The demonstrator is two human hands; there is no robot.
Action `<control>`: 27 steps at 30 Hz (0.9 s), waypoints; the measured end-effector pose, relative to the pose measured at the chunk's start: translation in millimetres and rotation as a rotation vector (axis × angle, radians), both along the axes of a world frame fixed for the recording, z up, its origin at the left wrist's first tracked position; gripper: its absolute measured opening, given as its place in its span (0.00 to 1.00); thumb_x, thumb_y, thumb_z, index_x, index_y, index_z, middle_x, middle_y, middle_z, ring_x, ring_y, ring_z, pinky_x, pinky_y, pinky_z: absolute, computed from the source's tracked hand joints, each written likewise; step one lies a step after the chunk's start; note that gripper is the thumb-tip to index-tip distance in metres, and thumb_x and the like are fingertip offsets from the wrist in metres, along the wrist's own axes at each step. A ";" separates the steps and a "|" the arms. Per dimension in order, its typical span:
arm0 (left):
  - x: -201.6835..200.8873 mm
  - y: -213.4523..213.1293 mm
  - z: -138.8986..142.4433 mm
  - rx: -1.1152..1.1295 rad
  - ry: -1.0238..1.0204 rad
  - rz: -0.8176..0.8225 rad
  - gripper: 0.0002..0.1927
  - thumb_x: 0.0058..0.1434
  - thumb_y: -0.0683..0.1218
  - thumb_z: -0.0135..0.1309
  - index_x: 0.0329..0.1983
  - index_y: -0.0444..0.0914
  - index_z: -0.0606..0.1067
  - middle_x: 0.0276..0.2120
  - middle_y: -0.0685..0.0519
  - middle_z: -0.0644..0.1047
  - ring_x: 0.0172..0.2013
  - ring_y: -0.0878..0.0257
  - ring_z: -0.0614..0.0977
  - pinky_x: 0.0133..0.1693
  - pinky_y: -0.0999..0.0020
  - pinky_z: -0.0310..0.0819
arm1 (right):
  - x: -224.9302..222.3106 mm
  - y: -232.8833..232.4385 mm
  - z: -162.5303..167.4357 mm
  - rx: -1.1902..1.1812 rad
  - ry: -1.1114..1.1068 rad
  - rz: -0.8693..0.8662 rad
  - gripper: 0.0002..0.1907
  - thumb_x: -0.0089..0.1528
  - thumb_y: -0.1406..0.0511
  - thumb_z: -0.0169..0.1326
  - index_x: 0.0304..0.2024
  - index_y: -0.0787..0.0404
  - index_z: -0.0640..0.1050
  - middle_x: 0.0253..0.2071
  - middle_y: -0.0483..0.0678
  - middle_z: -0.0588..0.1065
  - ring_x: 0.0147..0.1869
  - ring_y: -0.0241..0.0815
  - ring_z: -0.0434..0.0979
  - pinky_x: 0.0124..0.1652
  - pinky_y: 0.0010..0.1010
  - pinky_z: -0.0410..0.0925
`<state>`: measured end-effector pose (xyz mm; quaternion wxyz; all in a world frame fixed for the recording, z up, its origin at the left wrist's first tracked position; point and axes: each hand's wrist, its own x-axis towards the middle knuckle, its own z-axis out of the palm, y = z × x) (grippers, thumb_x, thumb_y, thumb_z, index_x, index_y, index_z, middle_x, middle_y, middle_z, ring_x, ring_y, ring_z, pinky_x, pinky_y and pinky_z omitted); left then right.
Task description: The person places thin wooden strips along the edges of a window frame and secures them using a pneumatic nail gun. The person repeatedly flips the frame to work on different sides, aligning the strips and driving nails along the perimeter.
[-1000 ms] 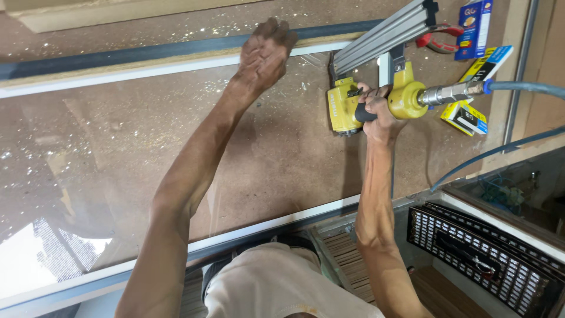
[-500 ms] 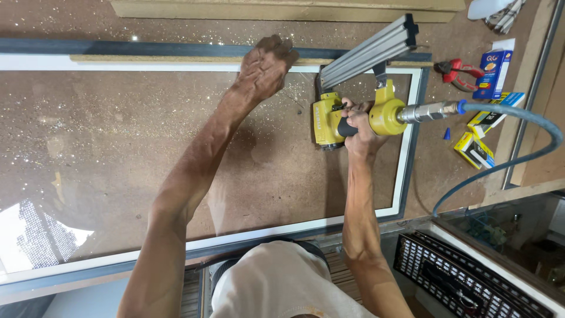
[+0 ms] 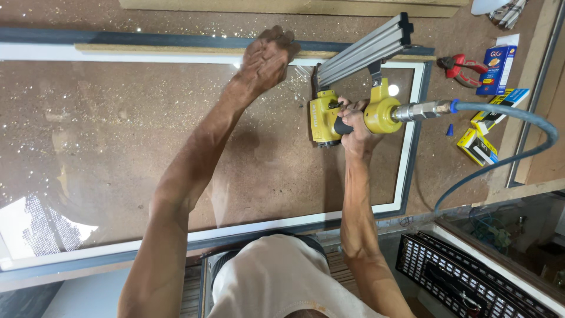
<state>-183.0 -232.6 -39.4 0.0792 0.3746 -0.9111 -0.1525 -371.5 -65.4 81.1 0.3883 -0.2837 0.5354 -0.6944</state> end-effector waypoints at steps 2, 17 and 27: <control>11.9 2.4 11.0 0.021 0.041 -0.012 0.12 0.72 0.36 0.46 0.53 0.41 0.76 0.37 0.45 0.82 0.33 0.57 0.80 0.36 0.62 0.76 | 11.2 5.2 2.9 0.013 0.000 0.059 0.09 0.50 0.79 0.52 0.33 0.66 0.73 0.26 0.48 0.69 0.28 0.46 0.76 0.52 0.51 0.78; 196.0 -8.9 15.9 -0.311 0.339 0.011 0.10 0.67 0.36 0.51 0.40 0.42 0.81 0.40 0.50 0.83 0.42 0.59 0.79 0.43 0.62 0.81 | 163.1 -28.6 17.6 -0.007 -0.012 0.073 0.12 0.51 0.80 0.52 0.37 0.68 0.72 0.27 0.48 0.69 0.27 0.45 0.75 0.53 0.54 0.77; 179.1 -5.9 3.7 -0.593 -0.411 0.108 0.06 0.69 0.43 0.49 0.43 0.46 0.76 0.40 0.52 0.78 0.42 0.61 0.78 0.38 0.68 0.84 | 178.2 -28.2 10.6 -0.064 0.000 -0.014 0.07 0.50 0.79 0.51 0.21 0.65 0.71 0.26 0.47 0.67 0.26 0.43 0.71 0.50 0.54 0.77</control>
